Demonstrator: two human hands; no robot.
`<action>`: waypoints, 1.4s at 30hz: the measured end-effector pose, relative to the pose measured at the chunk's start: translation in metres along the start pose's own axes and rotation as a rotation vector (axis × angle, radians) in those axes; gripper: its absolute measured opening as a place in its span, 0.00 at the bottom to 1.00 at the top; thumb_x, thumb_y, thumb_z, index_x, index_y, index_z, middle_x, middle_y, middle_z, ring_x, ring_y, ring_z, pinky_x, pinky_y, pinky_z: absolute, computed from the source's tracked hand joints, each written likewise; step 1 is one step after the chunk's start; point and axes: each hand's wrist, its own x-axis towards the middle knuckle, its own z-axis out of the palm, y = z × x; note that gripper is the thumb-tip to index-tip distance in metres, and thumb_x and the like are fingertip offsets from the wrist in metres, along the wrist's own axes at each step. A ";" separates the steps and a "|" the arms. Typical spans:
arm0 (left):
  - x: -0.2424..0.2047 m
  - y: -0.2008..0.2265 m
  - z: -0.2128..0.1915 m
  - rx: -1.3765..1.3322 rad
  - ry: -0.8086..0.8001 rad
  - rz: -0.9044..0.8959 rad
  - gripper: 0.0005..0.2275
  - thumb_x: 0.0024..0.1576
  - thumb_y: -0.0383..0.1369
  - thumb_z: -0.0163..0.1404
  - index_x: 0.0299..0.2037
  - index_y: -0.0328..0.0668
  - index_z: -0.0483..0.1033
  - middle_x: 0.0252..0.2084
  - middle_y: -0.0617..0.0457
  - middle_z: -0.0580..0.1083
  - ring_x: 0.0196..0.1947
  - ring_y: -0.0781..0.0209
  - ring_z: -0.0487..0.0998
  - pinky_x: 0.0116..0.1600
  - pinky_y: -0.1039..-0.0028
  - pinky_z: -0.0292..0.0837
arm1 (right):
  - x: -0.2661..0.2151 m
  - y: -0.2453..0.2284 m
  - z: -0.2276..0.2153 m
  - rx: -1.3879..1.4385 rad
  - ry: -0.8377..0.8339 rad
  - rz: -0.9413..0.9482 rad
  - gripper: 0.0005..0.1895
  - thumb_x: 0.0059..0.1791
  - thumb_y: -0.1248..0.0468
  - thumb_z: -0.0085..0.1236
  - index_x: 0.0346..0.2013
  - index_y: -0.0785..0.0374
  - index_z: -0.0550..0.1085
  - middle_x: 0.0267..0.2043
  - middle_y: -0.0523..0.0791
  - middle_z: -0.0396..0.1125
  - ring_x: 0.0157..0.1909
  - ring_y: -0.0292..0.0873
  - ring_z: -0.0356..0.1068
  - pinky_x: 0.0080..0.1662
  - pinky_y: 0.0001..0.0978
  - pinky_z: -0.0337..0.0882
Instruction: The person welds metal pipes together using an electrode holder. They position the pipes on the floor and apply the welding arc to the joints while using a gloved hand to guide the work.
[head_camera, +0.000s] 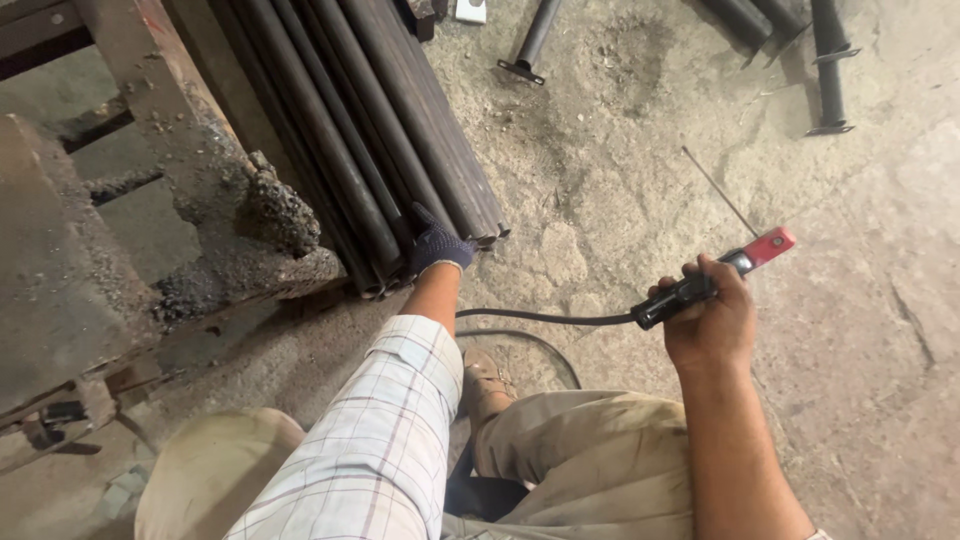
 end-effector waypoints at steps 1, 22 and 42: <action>0.001 0.002 0.001 0.000 -0.010 -0.024 0.62 0.51 0.55 0.61 0.74 0.39 0.14 0.73 0.27 0.56 0.71 0.32 0.61 0.70 0.33 0.53 | 0.001 0.000 0.000 -0.003 -0.009 -0.004 0.12 0.50 0.62 0.55 0.45 0.63 0.66 0.38 0.46 0.64 0.37 0.51 0.69 0.44 0.51 0.72; -0.072 -0.062 -0.202 -1.599 -0.174 0.209 0.08 0.54 0.36 0.48 0.25 0.45 0.68 0.19 0.51 0.70 0.15 0.58 0.72 0.19 0.69 0.66 | 0.011 0.035 0.084 -0.005 -0.221 -0.096 0.13 0.48 0.67 0.56 0.43 0.58 0.63 0.33 0.46 0.62 0.28 0.48 0.67 0.32 0.46 0.72; -0.029 -0.185 -0.066 -0.778 0.533 0.573 0.25 0.52 0.39 0.58 0.55 0.33 0.67 0.45 0.35 0.75 0.43 0.43 0.77 0.48 0.58 0.73 | -0.018 0.107 0.207 -0.174 -0.385 -0.148 0.18 0.45 0.70 0.60 0.44 0.58 0.62 0.28 0.44 0.62 0.23 0.45 0.66 0.25 0.42 0.70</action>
